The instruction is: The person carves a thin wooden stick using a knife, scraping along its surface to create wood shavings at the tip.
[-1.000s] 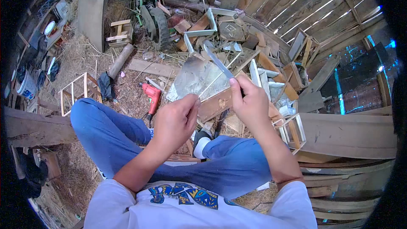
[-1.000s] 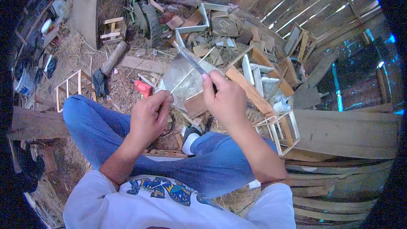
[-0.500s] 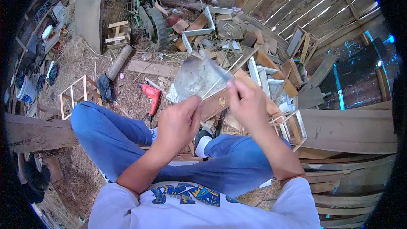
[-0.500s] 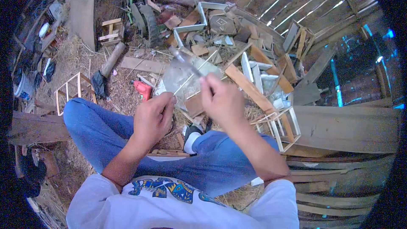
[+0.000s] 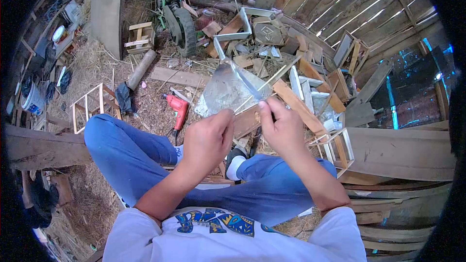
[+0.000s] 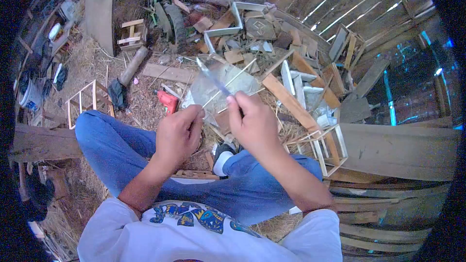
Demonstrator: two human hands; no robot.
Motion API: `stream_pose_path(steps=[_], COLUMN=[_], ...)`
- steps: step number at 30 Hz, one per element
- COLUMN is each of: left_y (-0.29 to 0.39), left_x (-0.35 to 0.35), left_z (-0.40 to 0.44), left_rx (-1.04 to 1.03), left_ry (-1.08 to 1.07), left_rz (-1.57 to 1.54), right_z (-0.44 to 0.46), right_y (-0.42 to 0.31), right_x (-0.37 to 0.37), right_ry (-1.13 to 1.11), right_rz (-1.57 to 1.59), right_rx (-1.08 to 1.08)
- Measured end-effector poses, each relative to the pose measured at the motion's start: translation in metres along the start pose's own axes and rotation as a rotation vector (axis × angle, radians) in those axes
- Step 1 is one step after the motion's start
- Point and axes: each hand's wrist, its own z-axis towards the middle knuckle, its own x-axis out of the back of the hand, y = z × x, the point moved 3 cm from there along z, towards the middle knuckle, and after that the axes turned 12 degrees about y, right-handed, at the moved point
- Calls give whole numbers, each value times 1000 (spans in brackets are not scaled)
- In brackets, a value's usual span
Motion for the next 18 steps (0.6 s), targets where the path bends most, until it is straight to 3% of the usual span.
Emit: stream_pose_path(steps=[2,4,8,11,15,17,18], left_y=[-3,-5,-3,-4,1,-5,-7], left_x=[-3,-4,-6,-6,-7,-9,-8], left_z=[1,0,-1,0,-1,1,0], left_rx=[-14,-15,-3,3,9,0,0], left_ry=[-4,-7,-19,-20,-25,-6,2], left_rz=[4,17,15,18,40,20,1], right_z=[3,12,4,12,5,-1,6], right_y=[0,5,2,6,6,0,4], right_x=[3,10,5,10,6,-1,2], right_ry=[46,-83,12,-76,-21,-99,-39], right_rz=[2,-15,-32,-15,-22,-41,10], right_rx=[87,-154,-14,-160,-75,-2,-97])
